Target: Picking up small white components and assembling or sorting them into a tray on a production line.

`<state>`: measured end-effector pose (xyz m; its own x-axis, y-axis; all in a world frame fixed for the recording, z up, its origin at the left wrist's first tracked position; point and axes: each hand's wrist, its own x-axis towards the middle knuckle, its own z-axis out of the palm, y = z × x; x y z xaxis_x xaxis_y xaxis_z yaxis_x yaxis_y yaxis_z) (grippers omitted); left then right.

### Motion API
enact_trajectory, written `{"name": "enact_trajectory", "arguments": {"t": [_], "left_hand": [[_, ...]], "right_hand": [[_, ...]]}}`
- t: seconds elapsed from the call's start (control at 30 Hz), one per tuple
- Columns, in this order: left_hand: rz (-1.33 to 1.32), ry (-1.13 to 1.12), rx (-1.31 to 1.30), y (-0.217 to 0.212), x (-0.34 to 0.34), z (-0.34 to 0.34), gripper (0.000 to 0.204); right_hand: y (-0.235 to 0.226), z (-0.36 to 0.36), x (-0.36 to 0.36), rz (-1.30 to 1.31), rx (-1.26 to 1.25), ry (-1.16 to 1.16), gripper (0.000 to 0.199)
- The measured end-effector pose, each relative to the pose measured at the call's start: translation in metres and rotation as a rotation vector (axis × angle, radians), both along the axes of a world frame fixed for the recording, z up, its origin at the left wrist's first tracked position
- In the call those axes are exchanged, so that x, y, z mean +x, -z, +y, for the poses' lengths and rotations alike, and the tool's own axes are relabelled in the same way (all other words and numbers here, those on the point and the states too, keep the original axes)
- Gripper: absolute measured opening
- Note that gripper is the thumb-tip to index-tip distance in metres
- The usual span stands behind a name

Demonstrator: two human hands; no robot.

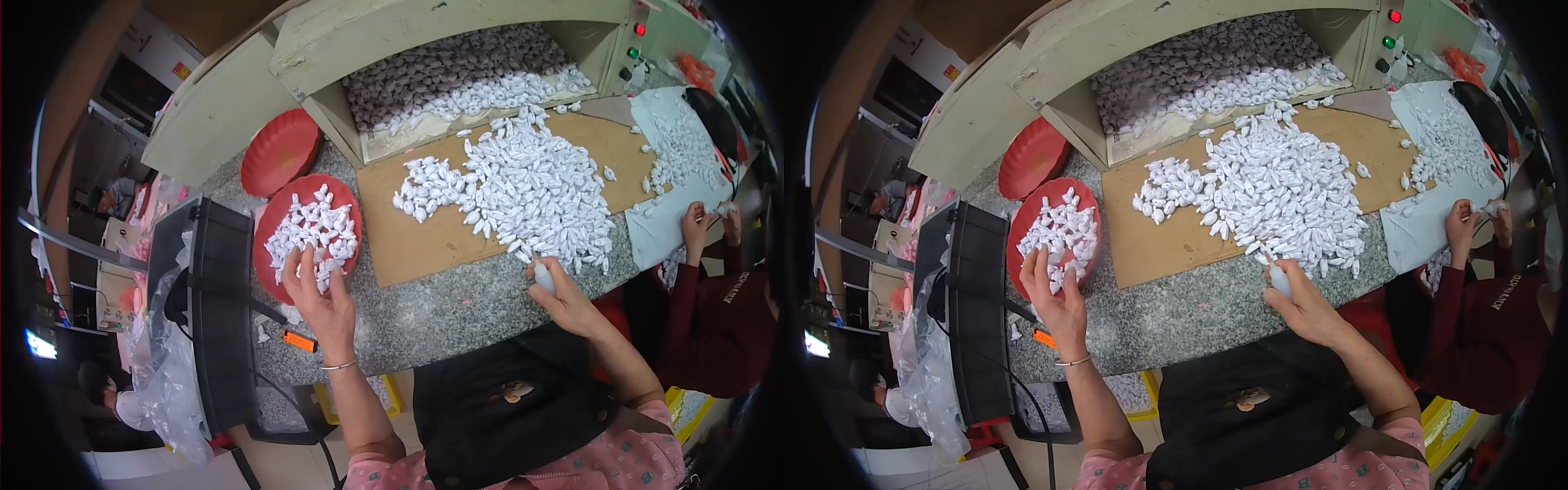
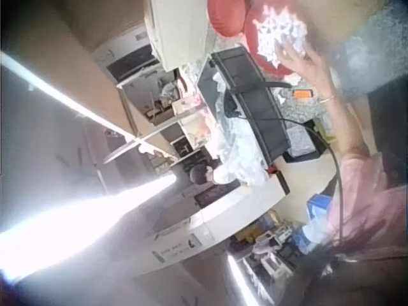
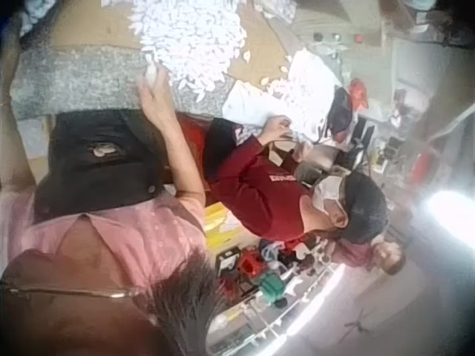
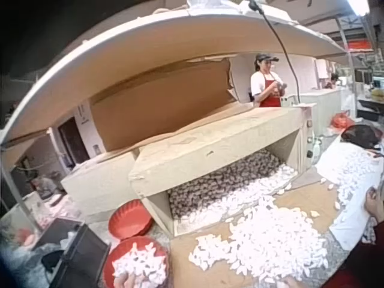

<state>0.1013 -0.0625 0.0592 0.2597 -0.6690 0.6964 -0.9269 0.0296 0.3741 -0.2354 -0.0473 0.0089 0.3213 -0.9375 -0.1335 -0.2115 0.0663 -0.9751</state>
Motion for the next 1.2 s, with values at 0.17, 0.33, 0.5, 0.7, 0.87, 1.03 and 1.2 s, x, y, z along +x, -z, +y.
{"name": "enact_trajectory", "arguments": {"t": [0.17, 0.33, 0.5, 0.7, 0.87, 1.03, 1.2], "left_hand": [[0.206, 0.411, 0.152, 0.022, -0.039, -0.039, 0.013], [0.053, 0.326, 0.351, 0.049, -0.063, -0.094, 0.019], [0.051, 0.335, 0.474, 0.048, -0.068, -0.087, 0.022], [1.611, 0.756, 0.613, 0.053, -0.098, -0.003, 0.027], [1.742, 0.819, 0.574, 0.055, -0.111, 0.03, 0.03], [1.51, 0.79, 0.529, 0.065, -0.104, 0.039, 0.035], [1.59, 0.786, 0.506, 0.06, -0.103, 0.043, 0.038]], "right_hand": [[-0.005, -0.004, -0.002, 0.063, -0.139, -0.037, 0.041], [-0.012, 0.007, 0.005, 0.118, -0.162, -0.028, 0.041], [-0.013, 0.014, -0.003, 0.222, -0.327, -0.075, 0.041], [-0.014, 0.01, 0.037, -0.499, 0.197, -0.057, 0.039], [0.0, -0.006, 0.052, -0.646, 0.203, -0.066, 0.041], [-0.02, 0.005, 0.037, -0.451, 0.162, -0.01, 0.031], [-0.024, 0.01, 0.02, -0.267, -0.311, 0.119, 0.031]]}}
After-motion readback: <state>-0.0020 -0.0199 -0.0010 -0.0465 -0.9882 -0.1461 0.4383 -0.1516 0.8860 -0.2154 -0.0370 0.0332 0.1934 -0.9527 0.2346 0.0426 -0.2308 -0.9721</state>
